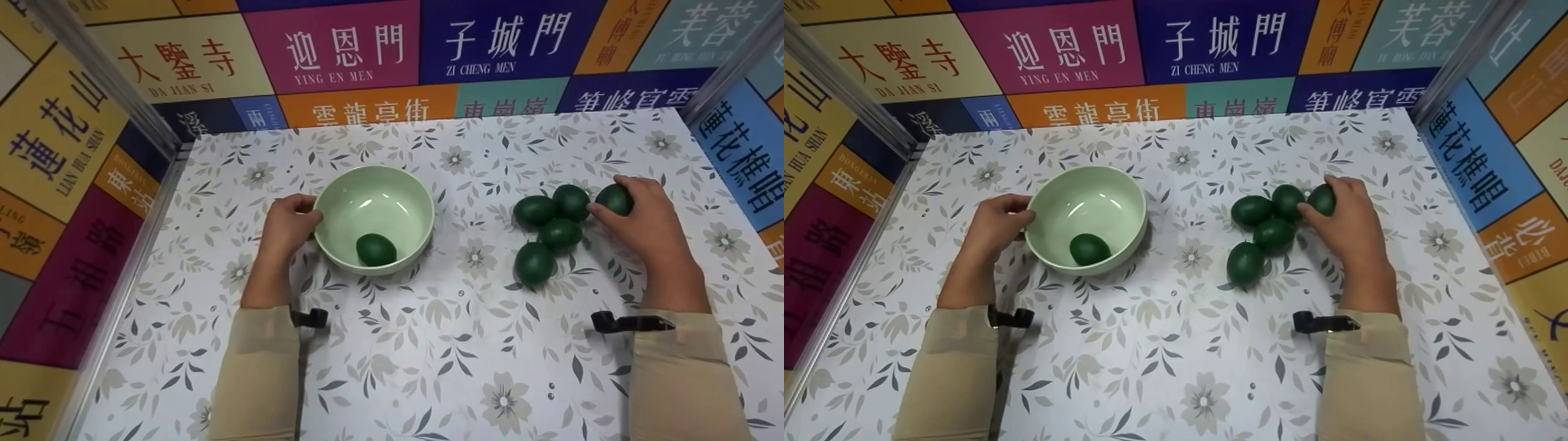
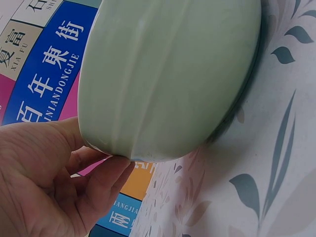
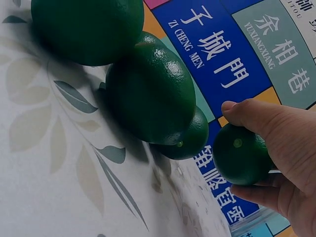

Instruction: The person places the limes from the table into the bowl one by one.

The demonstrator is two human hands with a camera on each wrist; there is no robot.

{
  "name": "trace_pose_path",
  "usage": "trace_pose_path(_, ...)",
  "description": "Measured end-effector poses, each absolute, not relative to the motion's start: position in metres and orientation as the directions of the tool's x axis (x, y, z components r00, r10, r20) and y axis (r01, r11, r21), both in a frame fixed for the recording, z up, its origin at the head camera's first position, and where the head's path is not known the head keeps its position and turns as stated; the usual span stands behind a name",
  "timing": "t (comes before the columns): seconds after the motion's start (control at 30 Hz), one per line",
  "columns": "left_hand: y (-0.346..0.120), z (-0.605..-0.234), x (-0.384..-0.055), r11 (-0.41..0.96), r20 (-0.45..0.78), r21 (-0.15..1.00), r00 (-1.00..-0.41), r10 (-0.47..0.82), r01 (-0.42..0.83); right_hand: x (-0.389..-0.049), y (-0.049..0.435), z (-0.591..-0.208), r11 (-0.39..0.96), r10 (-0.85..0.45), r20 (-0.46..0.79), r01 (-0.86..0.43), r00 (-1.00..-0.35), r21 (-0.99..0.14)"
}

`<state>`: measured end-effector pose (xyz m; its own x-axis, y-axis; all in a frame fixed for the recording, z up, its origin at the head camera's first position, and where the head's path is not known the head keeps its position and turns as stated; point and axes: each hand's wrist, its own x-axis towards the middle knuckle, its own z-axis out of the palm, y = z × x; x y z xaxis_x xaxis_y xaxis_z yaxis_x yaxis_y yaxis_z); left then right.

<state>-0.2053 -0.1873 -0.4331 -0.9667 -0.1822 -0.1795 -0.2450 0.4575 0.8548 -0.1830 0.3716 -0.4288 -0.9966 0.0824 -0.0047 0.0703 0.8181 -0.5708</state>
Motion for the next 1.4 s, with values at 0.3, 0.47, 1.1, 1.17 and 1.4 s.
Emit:
trace_pose_path(0.3, -0.187, -0.432, -0.204, 0.444, -0.196, 0.859, -0.965, -0.176, -0.256, -0.181, 0.364, -0.423, 0.810, 0.059, 0.018, 0.037, -0.998, -0.586)
trace_pose_path(0.47, -0.187, -0.434, -0.205, 0.444, -0.194, 0.858, -0.964, -0.182, -0.257, -0.181, 0.361, -0.421, 0.811, 0.050, 0.020, 0.028, -0.999, -0.584)
trace_pose_path(1.1, -0.187, -0.433, -0.205, 0.431, -0.205, 0.862, -0.961, -0.185, -0.267, -0.180, 0.345, -0.414, 0.812, 0.016, 0.037, -0.009, -0.999, -0.584)
trace_pose_path(1.17, -0.187, -0.432, -0.205, 0.426, -0.200, 0.867, -0.963, -0.180, -0.260, -0.181, 0.344, -0.414, 0.815, 0.012, 0.028, -0.007, -1.000, -0.580)
trace_pose_path(1.4, -0.187, -0.432, -0.205, 0.431, -0.201, 0.865, -0.964, -0.175, -0.259, -0.182, 0.340, -0.414, 0.821, 0.003, 0.006, -0.001, -1.000, -0.572)
